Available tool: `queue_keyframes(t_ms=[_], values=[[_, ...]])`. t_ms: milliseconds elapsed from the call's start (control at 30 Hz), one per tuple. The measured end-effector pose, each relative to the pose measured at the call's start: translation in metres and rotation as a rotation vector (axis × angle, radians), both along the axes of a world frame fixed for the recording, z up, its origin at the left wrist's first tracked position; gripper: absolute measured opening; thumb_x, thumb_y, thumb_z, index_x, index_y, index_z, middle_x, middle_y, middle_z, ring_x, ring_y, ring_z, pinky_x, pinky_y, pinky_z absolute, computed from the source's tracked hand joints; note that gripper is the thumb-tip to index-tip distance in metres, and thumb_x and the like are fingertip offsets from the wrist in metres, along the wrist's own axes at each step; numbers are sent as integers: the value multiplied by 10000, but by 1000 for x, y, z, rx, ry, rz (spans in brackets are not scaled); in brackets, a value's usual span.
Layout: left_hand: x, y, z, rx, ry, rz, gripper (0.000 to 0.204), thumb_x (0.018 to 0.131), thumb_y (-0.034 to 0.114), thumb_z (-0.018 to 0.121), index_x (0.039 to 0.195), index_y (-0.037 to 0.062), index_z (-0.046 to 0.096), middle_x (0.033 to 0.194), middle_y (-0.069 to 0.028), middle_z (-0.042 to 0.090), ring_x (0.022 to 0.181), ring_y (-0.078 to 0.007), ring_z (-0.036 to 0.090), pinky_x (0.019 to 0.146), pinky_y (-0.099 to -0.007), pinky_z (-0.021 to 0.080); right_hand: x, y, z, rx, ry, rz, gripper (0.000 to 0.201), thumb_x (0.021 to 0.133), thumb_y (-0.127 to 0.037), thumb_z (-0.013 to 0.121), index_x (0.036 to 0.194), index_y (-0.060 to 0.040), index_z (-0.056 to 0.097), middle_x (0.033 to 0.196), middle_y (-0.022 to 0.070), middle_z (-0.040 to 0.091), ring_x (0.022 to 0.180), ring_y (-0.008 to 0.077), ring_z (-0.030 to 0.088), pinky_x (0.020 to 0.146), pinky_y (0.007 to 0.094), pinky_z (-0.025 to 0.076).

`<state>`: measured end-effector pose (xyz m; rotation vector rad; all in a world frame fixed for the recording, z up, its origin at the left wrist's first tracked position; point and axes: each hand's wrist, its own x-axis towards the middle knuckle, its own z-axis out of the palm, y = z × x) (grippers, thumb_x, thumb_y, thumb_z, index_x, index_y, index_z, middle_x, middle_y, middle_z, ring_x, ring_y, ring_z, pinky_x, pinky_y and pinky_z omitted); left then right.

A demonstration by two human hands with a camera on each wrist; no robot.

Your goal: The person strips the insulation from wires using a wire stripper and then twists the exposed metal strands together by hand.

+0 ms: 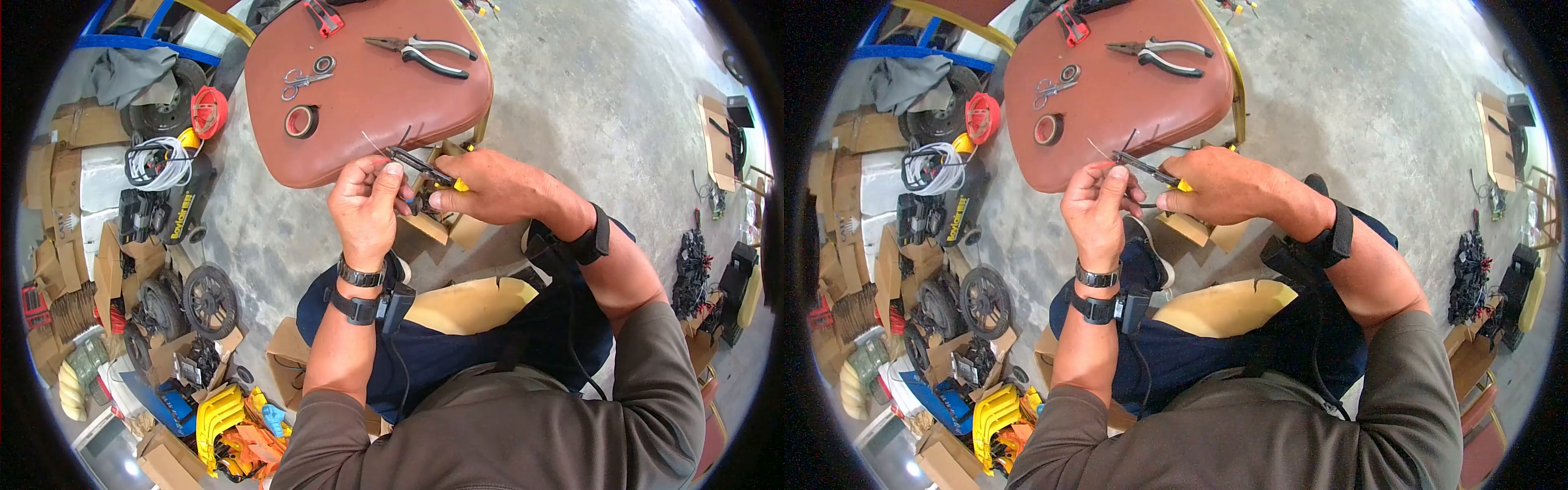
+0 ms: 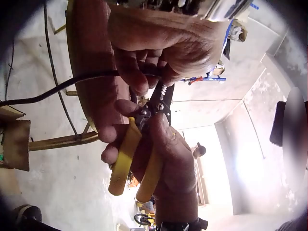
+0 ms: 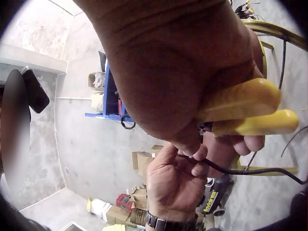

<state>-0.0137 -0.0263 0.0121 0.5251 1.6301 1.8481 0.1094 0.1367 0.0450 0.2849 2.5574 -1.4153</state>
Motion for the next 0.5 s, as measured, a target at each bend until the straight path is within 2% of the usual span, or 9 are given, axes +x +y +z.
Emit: queue_keyframes(t_ms=[500], values=[[0, 0, 0, -8, 9, 7, 125, 936, 96, 669, 993, 3, 607, 779, -94, 659, 635, -159, 644, 468, -248, 517, 1, -1, -6, 4, 37, -1, 384, 920, -334, 604, 997, 42, 610, 866, 272, 658, 859, 442, 644, 759, 489, 500]])
